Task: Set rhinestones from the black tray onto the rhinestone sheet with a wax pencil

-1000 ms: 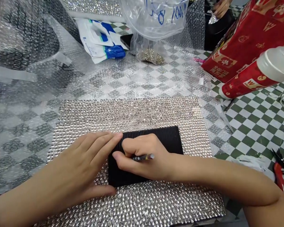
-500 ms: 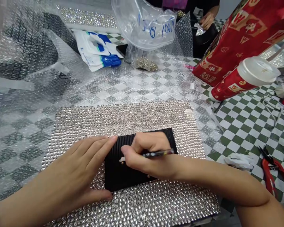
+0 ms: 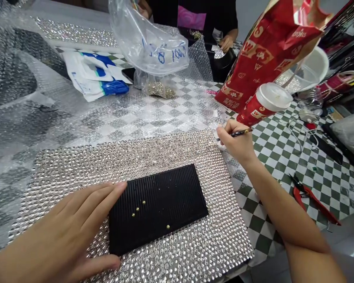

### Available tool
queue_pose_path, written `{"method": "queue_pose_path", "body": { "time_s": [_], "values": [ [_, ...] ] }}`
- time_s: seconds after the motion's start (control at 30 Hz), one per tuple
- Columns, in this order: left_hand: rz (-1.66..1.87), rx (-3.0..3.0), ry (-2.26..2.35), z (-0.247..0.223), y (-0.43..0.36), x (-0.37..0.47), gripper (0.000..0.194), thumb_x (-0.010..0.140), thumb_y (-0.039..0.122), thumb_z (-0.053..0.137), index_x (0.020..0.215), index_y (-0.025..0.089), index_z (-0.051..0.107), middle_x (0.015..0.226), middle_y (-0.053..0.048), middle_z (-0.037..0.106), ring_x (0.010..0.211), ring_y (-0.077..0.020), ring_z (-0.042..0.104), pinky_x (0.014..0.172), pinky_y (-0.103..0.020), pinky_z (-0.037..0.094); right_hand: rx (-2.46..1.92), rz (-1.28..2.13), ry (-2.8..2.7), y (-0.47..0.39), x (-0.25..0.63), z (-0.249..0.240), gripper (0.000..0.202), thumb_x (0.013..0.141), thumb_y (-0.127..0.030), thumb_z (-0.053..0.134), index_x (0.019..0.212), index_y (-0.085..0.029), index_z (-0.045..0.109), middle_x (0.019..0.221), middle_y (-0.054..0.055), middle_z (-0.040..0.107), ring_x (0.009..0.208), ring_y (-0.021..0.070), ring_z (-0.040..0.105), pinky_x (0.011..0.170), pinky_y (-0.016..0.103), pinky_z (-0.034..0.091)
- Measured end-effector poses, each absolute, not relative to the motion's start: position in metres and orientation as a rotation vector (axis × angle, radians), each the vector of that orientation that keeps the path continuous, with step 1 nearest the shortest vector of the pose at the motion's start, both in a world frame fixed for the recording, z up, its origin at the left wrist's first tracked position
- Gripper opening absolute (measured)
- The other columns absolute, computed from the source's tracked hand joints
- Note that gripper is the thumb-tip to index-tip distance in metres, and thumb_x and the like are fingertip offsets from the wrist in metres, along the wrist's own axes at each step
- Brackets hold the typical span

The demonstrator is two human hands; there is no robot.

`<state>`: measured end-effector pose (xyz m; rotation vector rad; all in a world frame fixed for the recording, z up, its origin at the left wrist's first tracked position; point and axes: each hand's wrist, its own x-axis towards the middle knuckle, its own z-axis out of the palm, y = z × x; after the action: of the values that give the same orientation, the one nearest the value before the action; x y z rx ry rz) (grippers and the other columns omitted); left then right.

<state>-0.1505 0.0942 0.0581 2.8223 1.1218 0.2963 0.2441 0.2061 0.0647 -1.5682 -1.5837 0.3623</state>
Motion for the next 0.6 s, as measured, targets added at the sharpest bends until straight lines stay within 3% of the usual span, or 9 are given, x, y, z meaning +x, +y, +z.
{"method": "queue_pose_path", "body": {
  "time_s": [0.17, 0.37, 0.43, 0.5, 0.6],
  "values": [
    [0.270, 2.824, 1.092, 0.060, 0.096, -0.150, 0.156, 0.047, 0.060, 0.102, 0.167, 0.013, 0.015, 0.145, -0.013, 0.056, 0.129, -0.0366, 0.048, 0.112, -0.046, 0.027, -1.571, 0.379, -1.653, 0.206, 0.244, 0.060, 0.041, 0.086, -0.022, 0.072, 0.054, -0.023, 0.046, 0.050, -0.003, 0.052, 0.047, 0.0110, 0.047, 0.051, 0.029, 0.041],
    [0.248, 2.834, 1.101, 0.062, 0.098, -0.148, 0.157, 0.046, 0.059, 0.104, 0.167, 0.013, 0.015, 0.146, -0.013, 0.055, 0.128, -0.0363, 0.050, 0.110, -0.047, 0.031, -1.586, 0.360, -1.713, 0.210, 0.242, 0.060, 0.041, 0.084, -0.020, 0.069, 0.053, -0.024, 0.042, 0.051, -0.003, 0.047, 0.051, 0.0132, 0.047, 0.051, 0.030, 0.038],
    [0.243, 2.842, 1.111, 0.062, 0.098, -0.151, 0.147, 0.057, 0.069, 0.097, 0.167, 0.014, 0.017, 0.147, -0.013, 0.055, 0.128, -0.0366, 0.051, 0.109, -0.048, 0.035, -1.573, 0.348, -1.726, 0.209, 0.242, 0.059, 0.041, 0.084, -0.019, 0.069, 0.053, -0.024, 0.043, 0.051, -0.003, 0.047, 0.051, 0.0135, 0.047, 0.051, 0.031, 0.037],
    [0.236, 2.838, 1.121, 0.065, 0.099, -0.157, 0.123, 0.081, 0.084, 0.072, 0.168, 0.016, 0.018, 0.149, -0.012, 0.055, 0.128, -0.0362, 0.054, 0.105, -0.050, 0.043, -1.550, 0.292, -1.694, 0.207, 0.243, 0.060, 0.041, 0.083, -0.020, 0.071, 0.053, -0.025, 0.043, 0.051, -0.004, 0.047, 0.049, 0.0133, 0.044, 0.050, 0.031, 0.035],
    [0.206, 2.856, 1.113, 0.077, 0.108, -0.170, 0.090, 0.103, 0.080, 0.031, 0.168, 0.018, 0.019, 0.151, -0.011, 0.055, 0.124, -0.0321, 0.062, 0.094, -0.046, 0.056, -1.498, 0.211, -1.602, 0.205, 0.247, 0.067, 0.043, 0.084, -0.023, 0.072, 0.053, -0.025, 0.043, 0.051, -0.003, 0.048, 0.047, 0.0134, 0.042, 0.048, 0.032, 0.032]
  ]
}}
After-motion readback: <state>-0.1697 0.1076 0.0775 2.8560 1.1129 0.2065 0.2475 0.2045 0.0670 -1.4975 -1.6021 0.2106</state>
